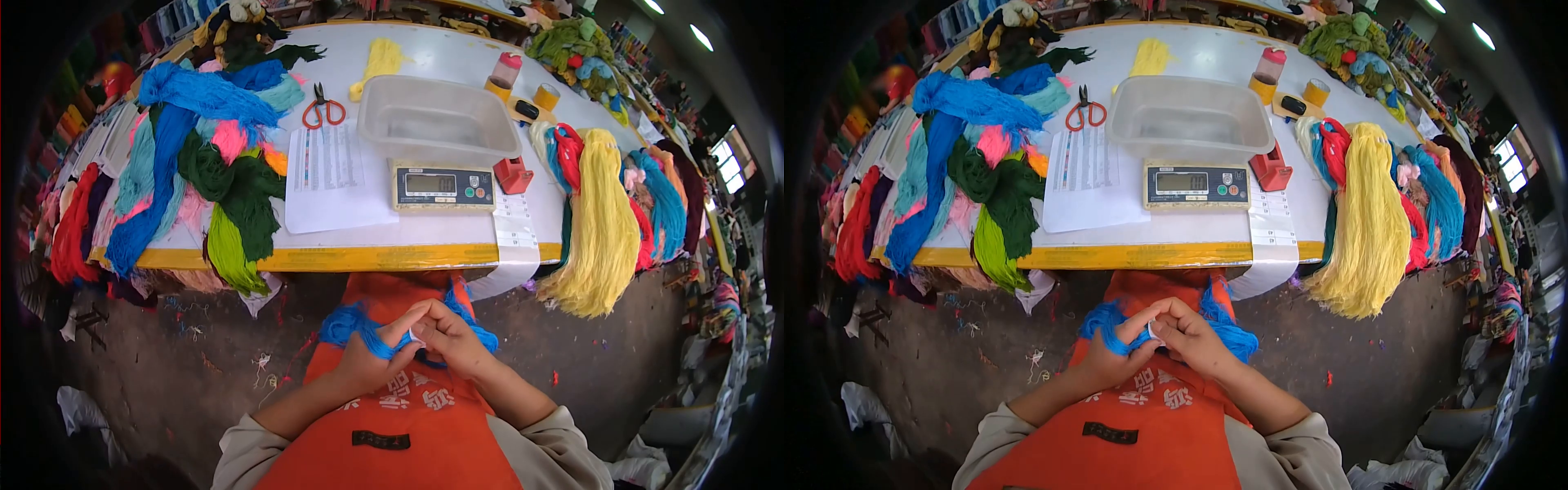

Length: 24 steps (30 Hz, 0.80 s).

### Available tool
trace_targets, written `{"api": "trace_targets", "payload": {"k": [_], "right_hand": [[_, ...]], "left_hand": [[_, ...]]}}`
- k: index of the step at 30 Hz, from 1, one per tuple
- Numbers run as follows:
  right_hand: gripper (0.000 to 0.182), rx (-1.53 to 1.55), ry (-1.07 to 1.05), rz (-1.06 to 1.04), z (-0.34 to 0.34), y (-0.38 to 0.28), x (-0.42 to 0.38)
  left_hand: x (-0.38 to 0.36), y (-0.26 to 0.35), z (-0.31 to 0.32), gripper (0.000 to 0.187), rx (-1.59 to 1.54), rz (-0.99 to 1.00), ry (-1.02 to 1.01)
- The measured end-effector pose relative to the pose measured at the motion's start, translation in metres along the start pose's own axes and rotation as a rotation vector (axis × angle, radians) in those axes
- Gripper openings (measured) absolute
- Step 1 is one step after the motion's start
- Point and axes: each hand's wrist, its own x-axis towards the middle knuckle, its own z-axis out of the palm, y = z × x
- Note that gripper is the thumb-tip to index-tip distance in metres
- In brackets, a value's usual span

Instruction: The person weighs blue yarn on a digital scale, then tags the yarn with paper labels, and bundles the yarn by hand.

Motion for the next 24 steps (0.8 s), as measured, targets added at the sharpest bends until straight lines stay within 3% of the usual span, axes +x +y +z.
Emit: {"api": "trace_targets", "payload": {"k": [3,6,16,24], "right_hand": [[0.017,0.060,0.021,0.024,0.002,-0.001,-0.004],[0.017,-0.078,0.005,-0.031,0.002,-0.004,-0.006],[0.019,0.012,0.028,-0.030,0.000,-0.006,-0.010],[0.017,-0.105,0.048,-0.088,-0.004,-0.006,-0.014]], "left_hand": [[-0.002,-0.005,0.006,0.040,0.067,0.142,0.142],[-0.003,-0.006,0.003,0.030,0.088,0.203,0.134],[0.003,0.007,-0.007,0.013,0.026,0.130,0.050],[0.001,-0.003,0.002,0.010,0.180,0.240,0.065]]}}
